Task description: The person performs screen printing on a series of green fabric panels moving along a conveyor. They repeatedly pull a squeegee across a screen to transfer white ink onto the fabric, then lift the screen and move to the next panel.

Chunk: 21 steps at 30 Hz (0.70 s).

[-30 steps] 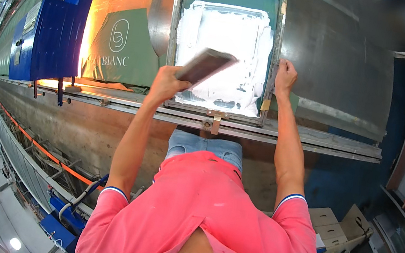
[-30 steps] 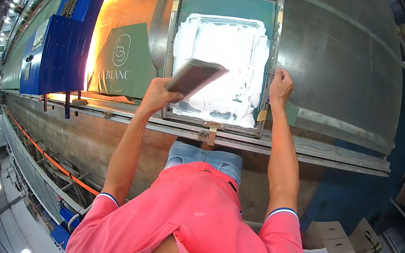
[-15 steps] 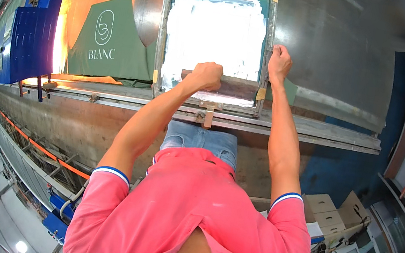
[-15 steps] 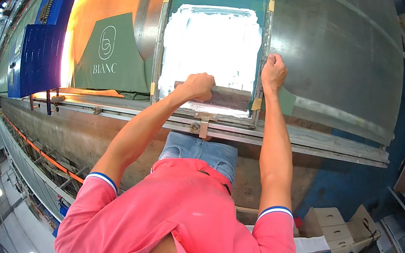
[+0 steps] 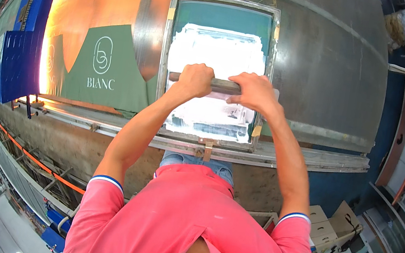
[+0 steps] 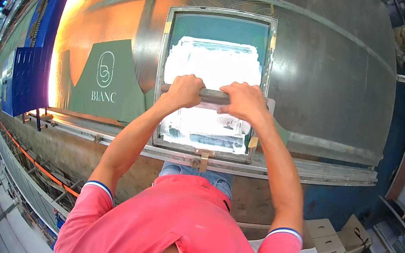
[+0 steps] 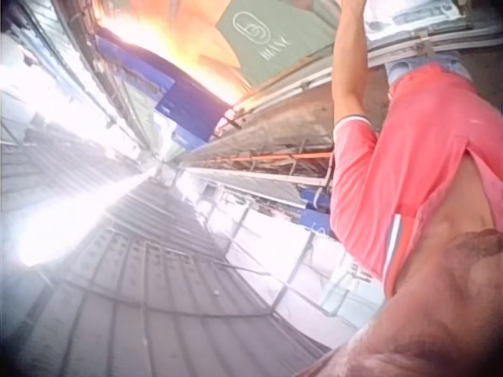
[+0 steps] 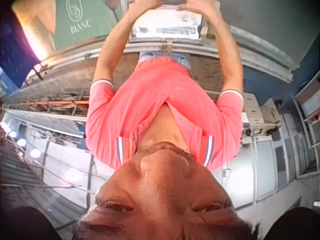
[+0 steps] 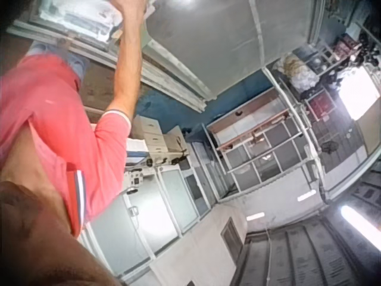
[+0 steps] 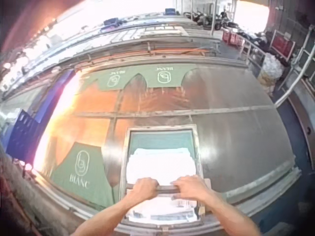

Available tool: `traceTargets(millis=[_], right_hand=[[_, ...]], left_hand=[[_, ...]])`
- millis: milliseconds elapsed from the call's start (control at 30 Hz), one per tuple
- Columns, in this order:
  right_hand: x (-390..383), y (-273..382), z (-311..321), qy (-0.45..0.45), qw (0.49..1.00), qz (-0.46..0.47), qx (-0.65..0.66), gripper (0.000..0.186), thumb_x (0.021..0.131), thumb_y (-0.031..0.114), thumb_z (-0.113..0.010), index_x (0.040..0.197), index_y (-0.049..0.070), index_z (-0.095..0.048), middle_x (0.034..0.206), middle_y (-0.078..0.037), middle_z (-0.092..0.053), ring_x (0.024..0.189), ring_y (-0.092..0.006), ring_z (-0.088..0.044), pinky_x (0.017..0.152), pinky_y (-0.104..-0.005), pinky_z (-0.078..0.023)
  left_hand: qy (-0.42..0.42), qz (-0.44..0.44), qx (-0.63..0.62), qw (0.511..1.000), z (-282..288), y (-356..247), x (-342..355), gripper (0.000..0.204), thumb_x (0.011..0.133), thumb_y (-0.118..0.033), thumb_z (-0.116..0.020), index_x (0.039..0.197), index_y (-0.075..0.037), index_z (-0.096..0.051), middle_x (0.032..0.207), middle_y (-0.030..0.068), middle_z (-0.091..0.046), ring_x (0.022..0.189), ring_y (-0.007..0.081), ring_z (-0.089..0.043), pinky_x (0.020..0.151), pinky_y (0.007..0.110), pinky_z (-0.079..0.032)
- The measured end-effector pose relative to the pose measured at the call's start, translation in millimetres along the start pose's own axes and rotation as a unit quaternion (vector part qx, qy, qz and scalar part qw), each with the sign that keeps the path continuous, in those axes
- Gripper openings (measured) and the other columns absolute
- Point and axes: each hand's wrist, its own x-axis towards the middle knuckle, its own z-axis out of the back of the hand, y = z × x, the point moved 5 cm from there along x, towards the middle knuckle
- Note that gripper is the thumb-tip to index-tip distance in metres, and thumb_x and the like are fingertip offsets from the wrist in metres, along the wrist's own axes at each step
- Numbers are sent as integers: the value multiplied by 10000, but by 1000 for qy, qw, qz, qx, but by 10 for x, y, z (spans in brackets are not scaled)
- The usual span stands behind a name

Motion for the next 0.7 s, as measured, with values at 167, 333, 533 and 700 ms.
traceTargets(millis=[167,333,533,700], right_hand=[[944,-510,96,-71,995,22,-70,78,721,78,-590,733,86,-667,768,-141,-678,810,-357,-651,784,-473,-466],[1331,-693,197,-88,992,9,-90,67,748,73,-586,731,74,-651,770,-149,-658,799,-360,-639,957,-513,-431],[536,-359,-345,-112,986,56,-114,65,790,73,-588,815,82,-648,814,-102,-611,852,-295,-639,1070,-541,-358],[-624,176,-945,-112,990,46,-66,52,770,45,-604,797,77,-634,802,-101,-584,827,-281,-627,1050,-553,-379]], left_hand=[[-118,0,31,993,468,304,687,203,692,-113,-621,839,-97,-759,758,191,-692,742,370,-701,685,477,-564],[-172,-28,30,984,615,543,1116,262,710,-78,-601,900,-124,-775,790,184,-691,752,375,-685,653,462,-541],[-176,-35,9,984,-29,321,287,167,726,-73,-616,836,-88,-740,814,134,-686,748,339,-688,636,456,-546],[-187,-34,-36,981,-775,-19,-911,194,716,-64,-624,885,-94,-715,871,115,-685,754,316,-688,625,447,-545]])
